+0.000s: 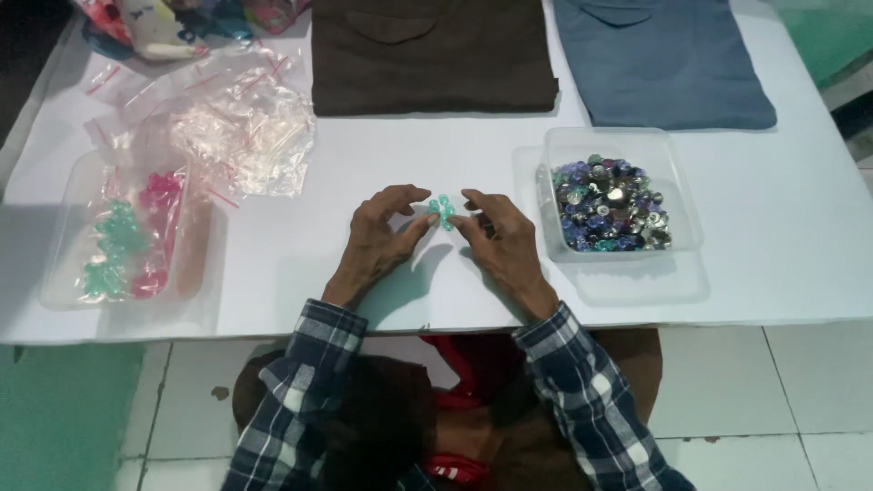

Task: Picking small beads from a container and placing them into small plastic bags for packaging.

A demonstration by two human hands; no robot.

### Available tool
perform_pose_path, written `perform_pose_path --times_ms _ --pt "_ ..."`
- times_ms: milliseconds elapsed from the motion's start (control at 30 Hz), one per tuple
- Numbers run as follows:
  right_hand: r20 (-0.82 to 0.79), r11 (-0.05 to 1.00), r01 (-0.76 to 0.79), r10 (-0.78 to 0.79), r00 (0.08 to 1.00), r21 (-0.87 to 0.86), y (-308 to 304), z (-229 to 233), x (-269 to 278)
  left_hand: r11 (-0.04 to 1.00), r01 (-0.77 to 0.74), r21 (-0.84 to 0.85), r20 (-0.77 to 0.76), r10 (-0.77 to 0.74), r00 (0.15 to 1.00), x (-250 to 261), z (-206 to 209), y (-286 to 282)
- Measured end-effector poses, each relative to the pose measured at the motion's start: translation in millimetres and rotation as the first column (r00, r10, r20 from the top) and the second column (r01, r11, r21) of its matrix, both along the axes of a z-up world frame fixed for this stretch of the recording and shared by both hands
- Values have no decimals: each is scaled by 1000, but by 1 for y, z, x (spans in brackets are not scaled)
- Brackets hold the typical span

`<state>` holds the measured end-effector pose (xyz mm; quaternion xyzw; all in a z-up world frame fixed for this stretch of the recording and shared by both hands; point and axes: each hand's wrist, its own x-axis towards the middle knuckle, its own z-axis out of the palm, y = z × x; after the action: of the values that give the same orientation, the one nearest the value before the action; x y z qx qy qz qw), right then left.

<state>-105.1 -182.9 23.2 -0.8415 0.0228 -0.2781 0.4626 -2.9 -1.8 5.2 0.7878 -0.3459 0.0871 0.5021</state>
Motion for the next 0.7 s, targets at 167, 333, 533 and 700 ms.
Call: perform_pose_path --times_ms 167,333,533,700 --pt "271 973 145 -93 958 -179 -24 55 -52 996 60 -73 131 -50 990 -22 38 -37" --pt "108 830 200 -168 980 -521 -123 85 -58 979 202 9 298 -195 934 -38 78 -101" --pt "-406 672 -125 -279 871 -730 -158 60 -21 888 241 391 235 -349 907 -17 71 -176" --pt "-393 734 -114 -220 893 -669 -151 84 -32 886 216 411 195 -317 928 -13 60 -188"
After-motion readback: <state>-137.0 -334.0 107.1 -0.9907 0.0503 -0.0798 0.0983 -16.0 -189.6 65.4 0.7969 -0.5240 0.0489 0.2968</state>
